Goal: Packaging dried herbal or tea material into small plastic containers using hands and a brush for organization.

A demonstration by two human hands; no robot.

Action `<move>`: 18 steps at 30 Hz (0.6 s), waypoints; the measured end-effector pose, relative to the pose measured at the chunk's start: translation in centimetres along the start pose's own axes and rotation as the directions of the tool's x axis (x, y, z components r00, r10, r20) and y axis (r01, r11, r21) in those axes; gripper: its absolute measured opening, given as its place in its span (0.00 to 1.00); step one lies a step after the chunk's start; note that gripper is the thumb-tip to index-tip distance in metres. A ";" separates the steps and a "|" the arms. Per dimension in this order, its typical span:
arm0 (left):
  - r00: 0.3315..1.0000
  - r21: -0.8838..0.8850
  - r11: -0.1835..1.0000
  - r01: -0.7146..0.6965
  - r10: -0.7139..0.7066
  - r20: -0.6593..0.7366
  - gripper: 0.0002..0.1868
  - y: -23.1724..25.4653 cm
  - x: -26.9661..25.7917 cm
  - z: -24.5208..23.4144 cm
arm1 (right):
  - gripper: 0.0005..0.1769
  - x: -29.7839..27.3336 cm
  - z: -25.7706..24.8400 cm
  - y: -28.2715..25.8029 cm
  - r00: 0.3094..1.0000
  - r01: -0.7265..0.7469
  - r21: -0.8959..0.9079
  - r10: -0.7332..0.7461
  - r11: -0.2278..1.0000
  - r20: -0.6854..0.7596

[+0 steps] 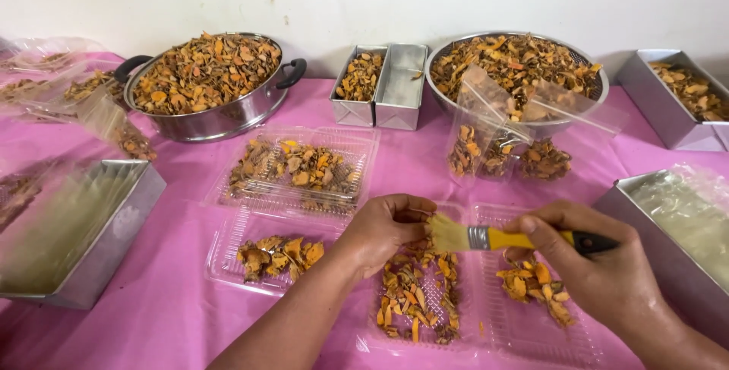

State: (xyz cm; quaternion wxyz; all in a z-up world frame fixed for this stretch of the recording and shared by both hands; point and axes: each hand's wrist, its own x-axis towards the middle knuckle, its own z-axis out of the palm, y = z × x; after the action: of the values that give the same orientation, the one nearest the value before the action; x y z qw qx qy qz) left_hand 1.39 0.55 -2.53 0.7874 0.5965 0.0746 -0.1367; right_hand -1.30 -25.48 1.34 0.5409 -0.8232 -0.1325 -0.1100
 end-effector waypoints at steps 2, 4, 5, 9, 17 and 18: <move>1.000 0.005 1.000 -0.022 0.022 0.005 0.19 0.1 0.2 -0.3 | 0.10 0.0 -0.1 -1.1 0.999 -0.051 0.006 0.051 0.999 -0.001; 0.999 0.008 0.999 -0.036 0.036 0.007 0.19 0.1 0.1 -0.5 | 0.10 -0.1 -0.2 -1.7 0.994 -0.110 0.012 0.110 0.994 0.002; 0.999 0.003 1.000 -0.027 0.027 0.027 0.20 0.3 0.1 -0.6 | 0.10 -0.1 -0.4 -1.9 0.997 -0.074 0.021 0.075 0.997 -0.022; 0.996 0.095 0.995 -0.015 0.006 0.091 0.18 0.1 0.3 -1.1 | 0.11 0.1 -1.2 -3.7 0.996 -0.053 0.072 0.059 0.996 -0.072; 0.995 0.181 0.984 -0.005 -0.014 0.102 0.20 0.2 0.1 -1.3 | 0.09 -0.1 -1.1 -3.3 0.995 0.031 0.086 -0.023 0.996 -0.099; 0.995 0.116 0.993 -0.012 0.000 0.100 0.19 0.2 0.2 -1.3 | 0.08 -0.2 -0.9 -3.1 0.988 0.112 0.047 -0.106 0.993 -0.109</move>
State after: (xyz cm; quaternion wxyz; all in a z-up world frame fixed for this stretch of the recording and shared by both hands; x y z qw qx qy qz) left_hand 1.73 1.84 -2.81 0.7545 0.6339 0.0252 -0.1683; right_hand -2.53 -25.19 4.32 0.5618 -0.7932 -0.1512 -0.1798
